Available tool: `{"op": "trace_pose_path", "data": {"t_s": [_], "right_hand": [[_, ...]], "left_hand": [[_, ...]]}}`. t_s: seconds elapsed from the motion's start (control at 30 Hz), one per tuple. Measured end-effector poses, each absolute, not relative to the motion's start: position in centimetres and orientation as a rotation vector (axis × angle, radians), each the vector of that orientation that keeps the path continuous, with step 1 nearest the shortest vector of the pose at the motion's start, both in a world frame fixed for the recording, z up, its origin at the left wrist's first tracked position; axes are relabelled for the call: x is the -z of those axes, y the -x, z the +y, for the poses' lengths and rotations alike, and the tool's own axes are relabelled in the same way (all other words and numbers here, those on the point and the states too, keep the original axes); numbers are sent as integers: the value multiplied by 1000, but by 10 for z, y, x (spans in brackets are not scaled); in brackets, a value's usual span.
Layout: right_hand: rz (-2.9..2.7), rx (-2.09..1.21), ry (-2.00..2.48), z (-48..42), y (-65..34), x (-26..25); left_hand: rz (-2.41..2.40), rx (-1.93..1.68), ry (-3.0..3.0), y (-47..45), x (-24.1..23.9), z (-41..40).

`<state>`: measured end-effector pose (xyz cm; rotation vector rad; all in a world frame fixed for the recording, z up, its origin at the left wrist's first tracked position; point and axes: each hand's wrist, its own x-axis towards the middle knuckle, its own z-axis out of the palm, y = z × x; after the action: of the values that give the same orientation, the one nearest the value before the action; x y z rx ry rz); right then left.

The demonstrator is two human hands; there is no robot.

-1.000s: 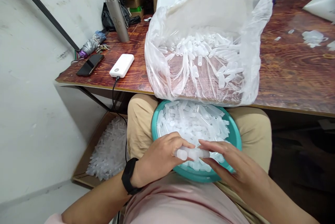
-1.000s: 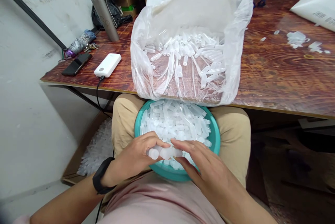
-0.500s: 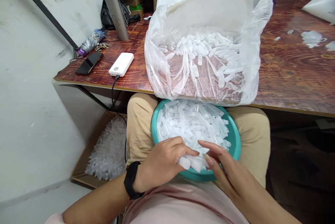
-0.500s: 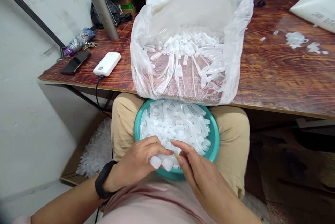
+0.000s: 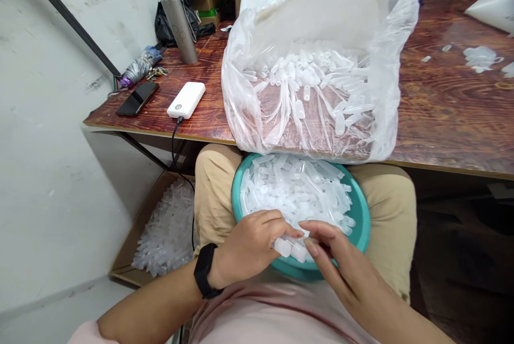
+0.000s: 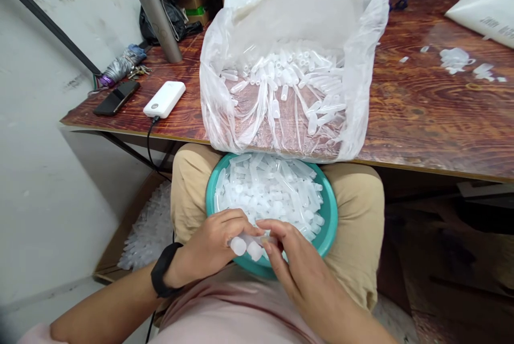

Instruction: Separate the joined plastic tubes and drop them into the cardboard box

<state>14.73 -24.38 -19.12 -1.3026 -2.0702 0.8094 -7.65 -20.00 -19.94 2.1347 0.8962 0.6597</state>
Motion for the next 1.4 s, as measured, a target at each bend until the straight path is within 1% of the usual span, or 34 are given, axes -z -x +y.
{"op": "trace_pose_path", "data": {"t_s": [0.07, 0.13, 0.17, 0.27, 0.3, 0.33, 0.4, 0.6, 0.67, 0.73, 0.8, 0.9, 1.0, 1.07, 1.17, 1.3, 1.4], "right_hand": [[-1994, -963, 1401, -237, -147, 190], [-2053, -965, 1436, -225, -150, 191], [-2147, -861, 1432, -216, -154, 193], [-2500, -271, 1367, -192, -164, 208], [-2578, -119, 1334, -186, -167, 215], [-2632, -28, 1309, -181, -168, 221], [-2678, 4, 1291, -176, -168, 232], [-2634, -74, 1297, -179, -165, 237], [-2580, -126, 1316, -179, -166, 233], [-2506, -171, 1347, -180, -166, 228], [-2371, -249, 1373, -182, -165, 220], [-2032, -489, 1363, -190, -160, 207], [-1775, -678, 1308, -202, -152, 196], [-1673, -734, 1270, -211, -143, 193], [-1527, -791, 1228, -220, -128, 194], [-1343, -868, 1196, -225, -110, 197], [-1245, -896, 1152, -226, -103, 197]], "left_hand": [[875, -575, -2238, 78, 198, -191], [895, -480, -2307, 78, 195, -175], [919, -432, -2349, 78, 192, -165], [1008, -252, -2563, 72, 185, -131], [1030, -181, -2630, 69, 184, -120], [1048, -120, -2675, 66, 183, -111], [1075, -49, -2704, 60, 183, -96], [1090, -67, -2659, 59, 188, -90], [1095, -166, -2592, 64, 189, -99], [1148, -402, -2320, 68, 189, -113], [1167, -626, -1836, 69, 190, -128], [1002, -716, -1184, 68, 190, -152], [843, -851, -806, 64, 187, -170], [827, -970, -610, 61, 185, -177], [805, -1060, -404, 55, 183, -185], [790, -1166, -319, 48, 180, -193], [767, -1179, -334, 44, 180, -200]]}}
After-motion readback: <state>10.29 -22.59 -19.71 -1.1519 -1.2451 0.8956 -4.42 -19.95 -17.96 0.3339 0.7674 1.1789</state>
